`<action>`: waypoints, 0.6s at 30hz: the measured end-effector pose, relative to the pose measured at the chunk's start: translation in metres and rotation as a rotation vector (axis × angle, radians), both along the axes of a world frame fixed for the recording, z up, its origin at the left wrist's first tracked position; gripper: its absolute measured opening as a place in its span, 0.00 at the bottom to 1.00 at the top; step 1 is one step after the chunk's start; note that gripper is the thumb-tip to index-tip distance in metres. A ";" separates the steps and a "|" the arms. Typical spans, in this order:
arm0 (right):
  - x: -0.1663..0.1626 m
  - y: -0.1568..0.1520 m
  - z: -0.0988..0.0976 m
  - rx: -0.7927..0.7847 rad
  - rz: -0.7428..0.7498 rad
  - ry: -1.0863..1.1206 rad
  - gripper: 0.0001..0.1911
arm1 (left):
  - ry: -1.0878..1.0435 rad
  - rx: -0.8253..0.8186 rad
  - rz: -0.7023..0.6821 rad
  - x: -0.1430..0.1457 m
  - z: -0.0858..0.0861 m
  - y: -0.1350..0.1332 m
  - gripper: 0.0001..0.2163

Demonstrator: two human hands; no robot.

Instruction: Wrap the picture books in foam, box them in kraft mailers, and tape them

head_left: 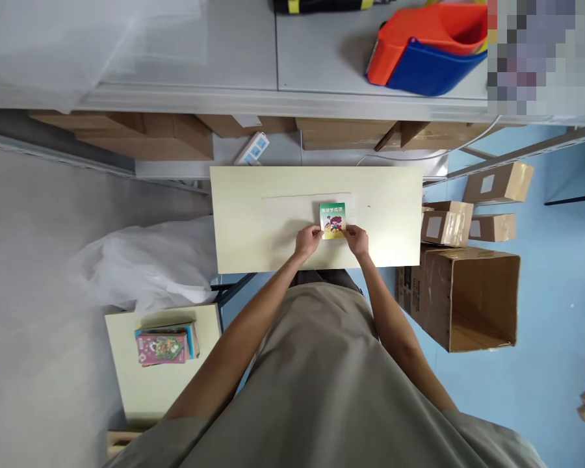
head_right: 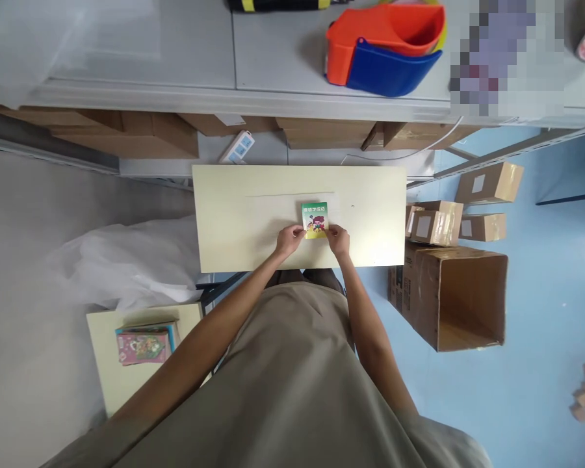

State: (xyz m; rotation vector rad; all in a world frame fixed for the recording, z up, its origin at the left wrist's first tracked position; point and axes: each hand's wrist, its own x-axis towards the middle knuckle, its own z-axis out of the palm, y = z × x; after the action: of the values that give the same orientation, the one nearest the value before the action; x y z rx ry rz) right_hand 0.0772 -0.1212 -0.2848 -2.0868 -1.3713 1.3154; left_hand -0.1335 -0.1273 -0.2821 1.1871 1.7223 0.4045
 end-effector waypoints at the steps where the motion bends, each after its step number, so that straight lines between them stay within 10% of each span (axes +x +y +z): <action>1: 0.002 0.000 -0.003 -0.009 0.002 -0.018 0.12 | 0.009 -0.003 0.013 0.005 -0.003 0.000 0.05; 18: 0.010 0.008 -0.024 -0.009 0.117 -0.122 0.11 | 0.004 -0.036 0.116 0.009 -0.014 -0.002 0.04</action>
State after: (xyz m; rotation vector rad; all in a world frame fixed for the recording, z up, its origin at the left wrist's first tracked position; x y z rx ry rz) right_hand 0.0868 -0.1127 -0.3091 -2.1537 -1.5622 1.2583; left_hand -0.1246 -0.1297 -0.2958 1.0662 1.8001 0.4397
